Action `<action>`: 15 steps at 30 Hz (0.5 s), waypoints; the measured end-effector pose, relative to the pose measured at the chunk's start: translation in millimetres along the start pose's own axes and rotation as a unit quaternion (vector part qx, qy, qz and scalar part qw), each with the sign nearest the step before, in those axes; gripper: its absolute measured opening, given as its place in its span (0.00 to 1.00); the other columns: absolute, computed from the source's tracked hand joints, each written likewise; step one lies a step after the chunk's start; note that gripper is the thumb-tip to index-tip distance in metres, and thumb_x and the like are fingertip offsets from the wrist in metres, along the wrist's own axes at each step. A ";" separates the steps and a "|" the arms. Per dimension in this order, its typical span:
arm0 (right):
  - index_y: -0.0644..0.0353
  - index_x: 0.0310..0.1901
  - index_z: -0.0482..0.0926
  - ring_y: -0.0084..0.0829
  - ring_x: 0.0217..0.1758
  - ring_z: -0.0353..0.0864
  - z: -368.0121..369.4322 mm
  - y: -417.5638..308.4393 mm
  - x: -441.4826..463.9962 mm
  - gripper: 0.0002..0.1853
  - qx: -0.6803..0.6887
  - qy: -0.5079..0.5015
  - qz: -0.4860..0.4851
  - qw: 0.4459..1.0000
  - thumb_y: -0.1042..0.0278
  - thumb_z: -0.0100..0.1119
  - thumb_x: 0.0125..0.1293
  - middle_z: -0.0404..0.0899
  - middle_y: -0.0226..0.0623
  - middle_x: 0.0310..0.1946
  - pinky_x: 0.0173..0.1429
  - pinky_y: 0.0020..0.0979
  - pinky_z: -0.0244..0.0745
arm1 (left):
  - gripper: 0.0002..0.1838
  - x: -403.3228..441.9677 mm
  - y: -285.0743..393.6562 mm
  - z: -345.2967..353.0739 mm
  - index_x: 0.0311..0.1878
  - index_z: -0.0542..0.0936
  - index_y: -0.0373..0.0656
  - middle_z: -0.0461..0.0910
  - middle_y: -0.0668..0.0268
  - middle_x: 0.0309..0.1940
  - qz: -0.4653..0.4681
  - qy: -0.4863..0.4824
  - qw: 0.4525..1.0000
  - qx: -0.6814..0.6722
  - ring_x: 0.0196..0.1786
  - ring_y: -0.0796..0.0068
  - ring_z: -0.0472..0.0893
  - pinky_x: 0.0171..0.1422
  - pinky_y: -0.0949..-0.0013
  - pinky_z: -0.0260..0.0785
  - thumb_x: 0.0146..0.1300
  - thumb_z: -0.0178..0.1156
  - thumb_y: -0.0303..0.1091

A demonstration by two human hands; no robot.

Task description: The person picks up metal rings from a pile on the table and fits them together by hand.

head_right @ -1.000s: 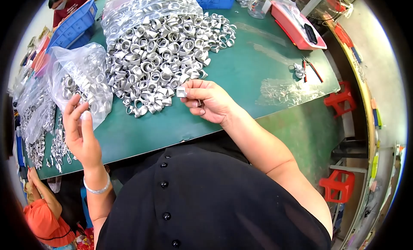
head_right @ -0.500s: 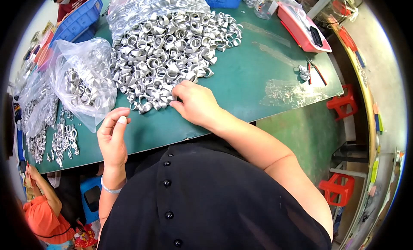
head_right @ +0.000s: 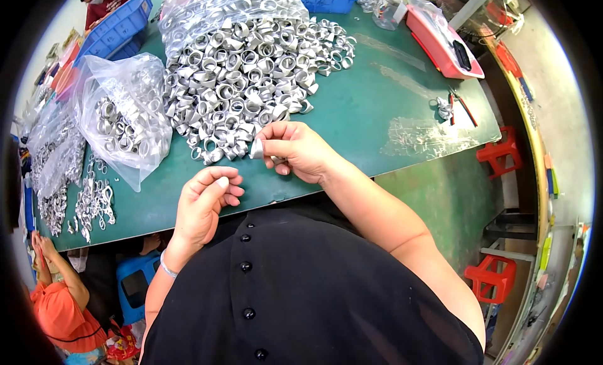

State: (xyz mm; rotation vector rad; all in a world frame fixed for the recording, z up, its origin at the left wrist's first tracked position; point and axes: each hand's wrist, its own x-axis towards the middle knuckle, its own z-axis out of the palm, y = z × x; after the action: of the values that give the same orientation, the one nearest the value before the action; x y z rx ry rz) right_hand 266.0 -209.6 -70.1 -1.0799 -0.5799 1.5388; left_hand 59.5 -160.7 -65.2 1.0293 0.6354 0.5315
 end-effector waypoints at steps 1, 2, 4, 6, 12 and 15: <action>0.60 0.34 0.74 0.18 0.21 0.73 0.8 -1.4 -1.2 0.04 0.028 -0.010 0.008 1.000 0.74 0.57 0.57 0.77 0.34 0.26 0.17 0.17 0.61 | 0.11 0.5 0.3 1.8 0.45 0.74 0.34 0.77 0.61 0.38 -0.004 -0.004 1.000 0.001 0.37 0.77 0.77 0.41 0.76 0.70 0.63 0.49 0.28; 0.60 0.35 0.74 0.19 0.21 0.73 1.8 -3.1 -2.7 0.04 0.057 -0.019 0.016 0.998 0.74 0.56 0.57 0.77 0.35 0.27 0.17 0.17 0.61 | 0.11 0.6 0.5 2.7 0.45 0.74 0.34 0.77 0.61 0.38 -0.008 -0.009 1.000 0.002 0.37 0.77 0.77 0.41 0.76 0.70 0.63 0.49 0.28; 0.60 0.37 0.73 0.21 0.22 0.74 0.5 -3.8 -4.0 0.05 0.100 -0.039 0.025 0.994 0.74 0.54 0.59 0.77 0.38 0.28 0.17 0.18 0.62 | 0.11 0.8 0.4 2.4 0.45 0.74 0.34 0.77 0.61 0.38 -0.010 -0.008 1.000 0.000 0.37 0.77 0.77 0.41 0.76 0.70 0.63 0.49 0.28; 0.61 0.40 0.72 0.24 0.23 0.74 -2.9 -2.4 -3.9 0.07 0.130 -0.057 0.027 0.989 0.74 0.51 0.60 0.77 0.41 0.29 0.17 0.18 0.62 | 0.11 0.4 0.3 1.4 0.45 0.74 0.34 0.77 0.61 0.37 -0.013 -0.004 1.000 -0.004 0.37 0.77 0.77 0.41 0.76 0.70 0.63 0.49 0.28; 0.62 0.44 0.71 0.25 0.23 0.74 0.5 -4.1 -7.1 0.10 0.140 -0.058 0.024 0.988 0.76 0.45 0.62 0.77 0.42 0.30 0.16 0.19 0.62 | 0.10 -1.9 0.0 0.4 0.45 0.74 0.34 0.77 0.61 0.37 -0.015 -0.005 1.000 -0.005 0.36 0.77 0.77 0.40 0.76 0.69 0.63 0.49 0.28; 0.63 0.45 0.71 0.25 0.23 0.74 1.0 -4.6 -8.2 0.11 0.148 -0.051 0.027 0.987 0.77 0.44 0.61 0.77 0.43 0.30 0.16 0.19 0.62 | 0.10 -2.8 -0.8 -1.0 0.44 0.74 0.34 0.77 0.61 0.37 -0.017 -0.002 1.000 -0.006 0.36 0.77 0.77 0.40 0.76 0.69 0.63 0.49 0.28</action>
State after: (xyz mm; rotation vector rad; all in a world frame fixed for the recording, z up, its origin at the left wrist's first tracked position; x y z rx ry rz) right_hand 267.2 -215.9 -63.2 -0.7996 -0.3772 1.6740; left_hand 56.9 -162.3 -65.6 1.0077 0.6439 0.5032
